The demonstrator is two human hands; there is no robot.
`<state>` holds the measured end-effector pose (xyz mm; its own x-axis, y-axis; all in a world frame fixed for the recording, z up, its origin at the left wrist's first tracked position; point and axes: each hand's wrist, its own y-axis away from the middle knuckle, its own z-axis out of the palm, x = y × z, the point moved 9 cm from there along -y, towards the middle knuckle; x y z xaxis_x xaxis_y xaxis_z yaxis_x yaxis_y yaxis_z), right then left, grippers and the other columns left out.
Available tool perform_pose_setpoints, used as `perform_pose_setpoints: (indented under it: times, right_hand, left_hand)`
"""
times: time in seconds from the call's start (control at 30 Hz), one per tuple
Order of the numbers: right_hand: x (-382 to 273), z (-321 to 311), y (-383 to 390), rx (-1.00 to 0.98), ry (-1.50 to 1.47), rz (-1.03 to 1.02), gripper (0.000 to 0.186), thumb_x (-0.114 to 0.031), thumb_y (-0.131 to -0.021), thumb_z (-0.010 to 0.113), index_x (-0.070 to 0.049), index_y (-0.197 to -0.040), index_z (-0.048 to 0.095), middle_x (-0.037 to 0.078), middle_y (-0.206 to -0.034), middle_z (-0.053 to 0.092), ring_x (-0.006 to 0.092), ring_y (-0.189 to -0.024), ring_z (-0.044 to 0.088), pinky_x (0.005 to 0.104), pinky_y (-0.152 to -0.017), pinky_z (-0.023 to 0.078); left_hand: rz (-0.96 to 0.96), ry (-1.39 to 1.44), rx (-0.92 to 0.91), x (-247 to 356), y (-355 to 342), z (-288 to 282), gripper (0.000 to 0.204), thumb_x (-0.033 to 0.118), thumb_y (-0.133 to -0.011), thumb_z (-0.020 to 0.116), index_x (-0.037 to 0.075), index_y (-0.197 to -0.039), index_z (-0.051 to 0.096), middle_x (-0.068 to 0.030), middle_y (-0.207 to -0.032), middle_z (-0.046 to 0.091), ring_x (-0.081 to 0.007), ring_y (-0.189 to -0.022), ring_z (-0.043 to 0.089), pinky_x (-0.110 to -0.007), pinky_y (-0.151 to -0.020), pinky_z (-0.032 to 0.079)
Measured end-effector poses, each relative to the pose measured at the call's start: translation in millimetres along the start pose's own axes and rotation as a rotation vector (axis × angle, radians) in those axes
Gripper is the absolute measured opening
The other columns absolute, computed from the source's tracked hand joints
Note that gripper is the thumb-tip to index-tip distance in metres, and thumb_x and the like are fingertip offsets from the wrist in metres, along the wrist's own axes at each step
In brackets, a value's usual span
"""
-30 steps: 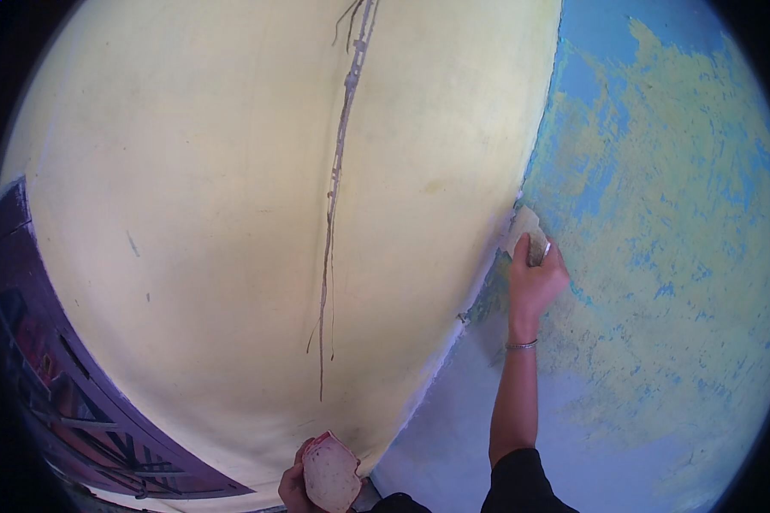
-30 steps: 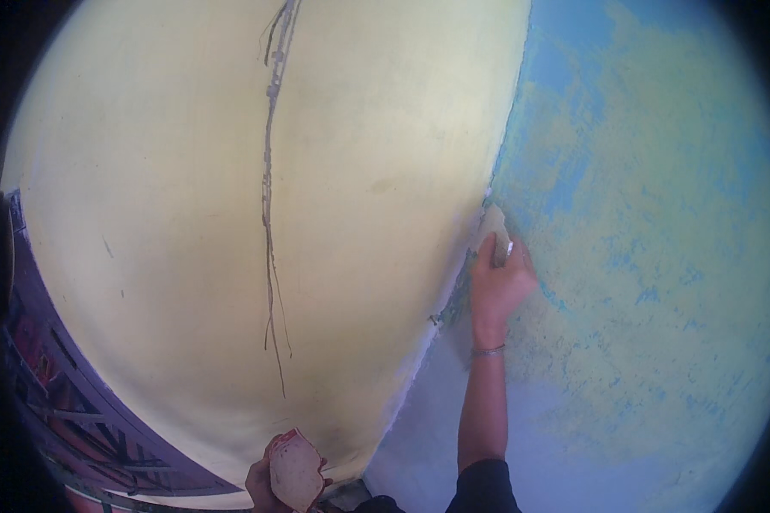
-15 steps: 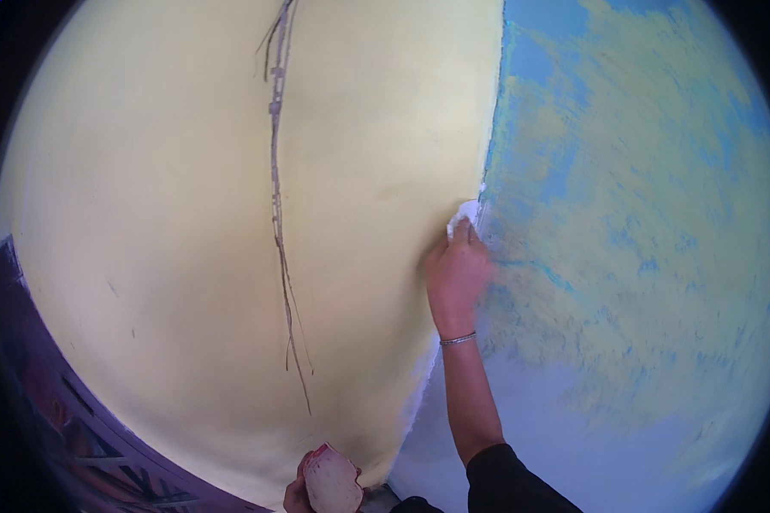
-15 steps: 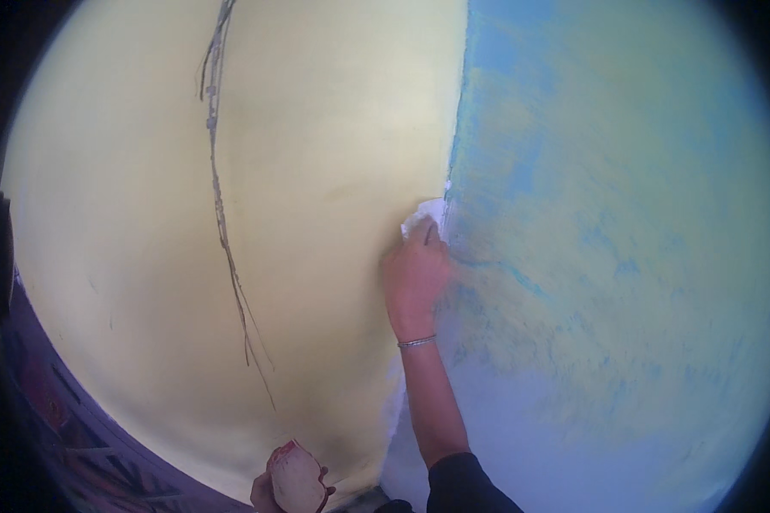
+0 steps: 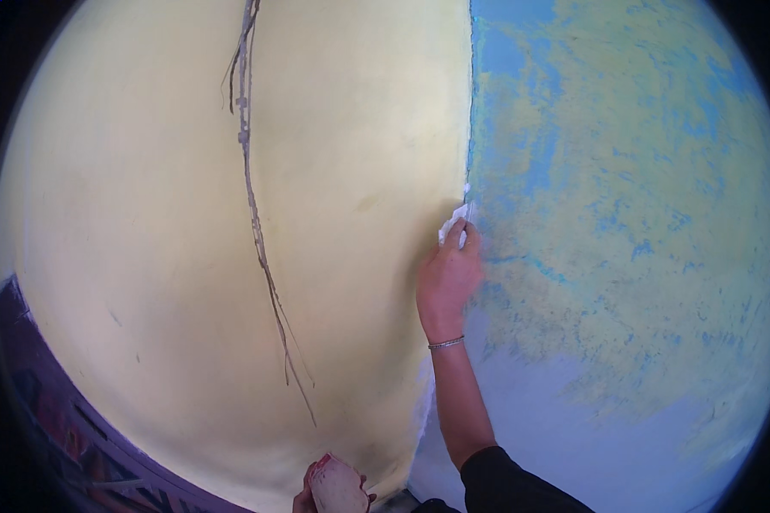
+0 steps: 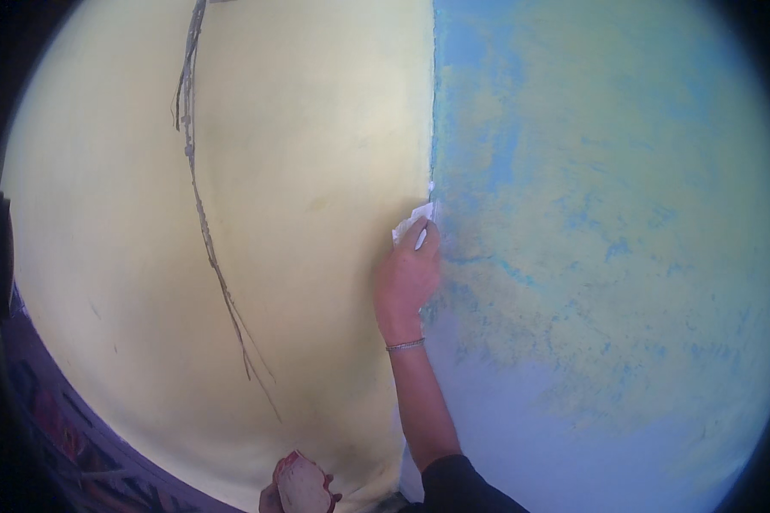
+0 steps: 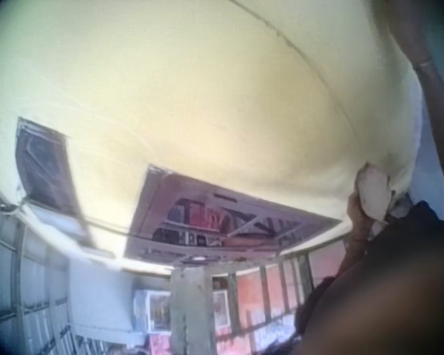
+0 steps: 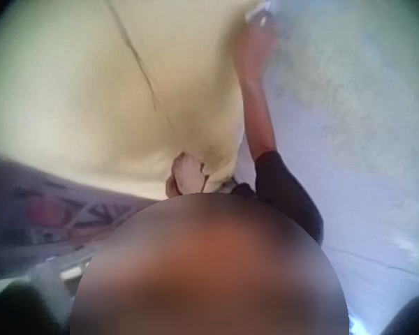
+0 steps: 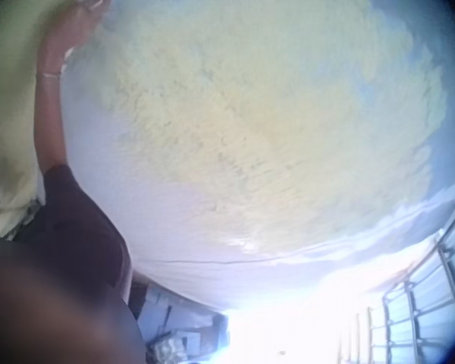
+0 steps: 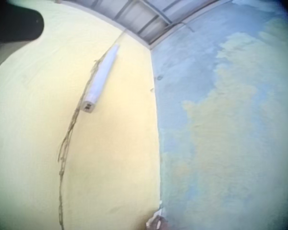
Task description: The person applies a white compound to a vertical wall using a small putty knife. They repeatedly scoop compound from a container and spread it along a vertical seam between a yellow and a blue-painted section of the wall.
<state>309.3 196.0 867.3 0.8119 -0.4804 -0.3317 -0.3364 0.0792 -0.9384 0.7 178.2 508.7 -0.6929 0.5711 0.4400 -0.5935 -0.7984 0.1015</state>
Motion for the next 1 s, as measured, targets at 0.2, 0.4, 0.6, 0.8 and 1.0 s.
perform_pose_setpoints:
  times: [0.2,0.4,0.6,0.8,1.0]
  right_hand:
    - [-0.9,16.2,3.0,-0.034,-0.069,0.023,0.053,0.002,-0.081,0.065,0.008,-0.133,0.055,0.023,-0.13,0.06,0.04,-0.099,0.065,0.0459,-0.086,0.054]
    - [-2.0,10.0,2.5,-0.056,-0.161,0.017,0.057,0.003,-0.079,0.067,0.008,-0.134,0.055,0.024,-0.133,0.058,0.0422,-0.104,0.065,0.0462,-0.09,0.053]
    - [3.8,-6.6,7.4,0.025,-0.066,0.016,0.056,0.001,-0.079,0.068,0.006,-0.133,0.055,0.023,-0.133,0.058,0.0408,-0.103,0.065,0.0466,-0.088,0.054]
    - [5.7,15.7,8.3,-0.116,-0.062,0.059,0.054,-0.003,-0.08,0.067,0.005,-0.133,0.056,0.018,-0.131,0.059,0.0377,-0.099,0.066,0.0456,-0.08,0.056]
    - [9.8,-2.1,12.4,0.014,-0.032,0.065,0.056,-0.003,-0.079,0.067,0.004,-0.133,0.056,0.018,-0.131,0.06,0.0362,-0.098,0.067,0.0456,-0.077,0.056]
  left_hand:
    - [0.003,-0.022,0.0,2.4,-0.2,0.1,0.072,0.045,-0.095,0.053,0.011,-0.156,0.038,-0.0196,-0.139,0.056,-0.0424,-0.12,0.061,-0.059,-0.088,0.059]
    - [0.007,-0.036,0.002,5.9,0.0,-1.2,0.072,0.045,-0.095,0.053,0.011,-0.156,0.038,-0.0197,-0.138,0.056,-0.0423,-0.12,0.061,-0.059,-0.088,0.059]
    - [0.007,-0.046,0.003,5.8,-0.6,-0.3,0.071,0.045,-0.095,0.053,0.011,-0.155,0.038,-0.0197,-0.137,0.057,-0.0422,-0.12,0.061,-0.059,-0.088,0.059]
    - [0.003,-0.056,0.01,5.4,-1.7,-1.0,0.071,0.045,-0.095,0.053,0.011,-0.155,0.038,-0.0197,-0.137,0.057,-0.0421,-0.119,0.061,-0.058,-0.087,0.059]
    - [0.006,-0.065,0.007,6.3,-0.7,-1.1,0.071,0.045,-0.095,0.053,0.011,-0.155,0.039,-0.0198,-0.136,0.057,-0.042,-0.119,0.062,-0.058,-0.087,0.059]
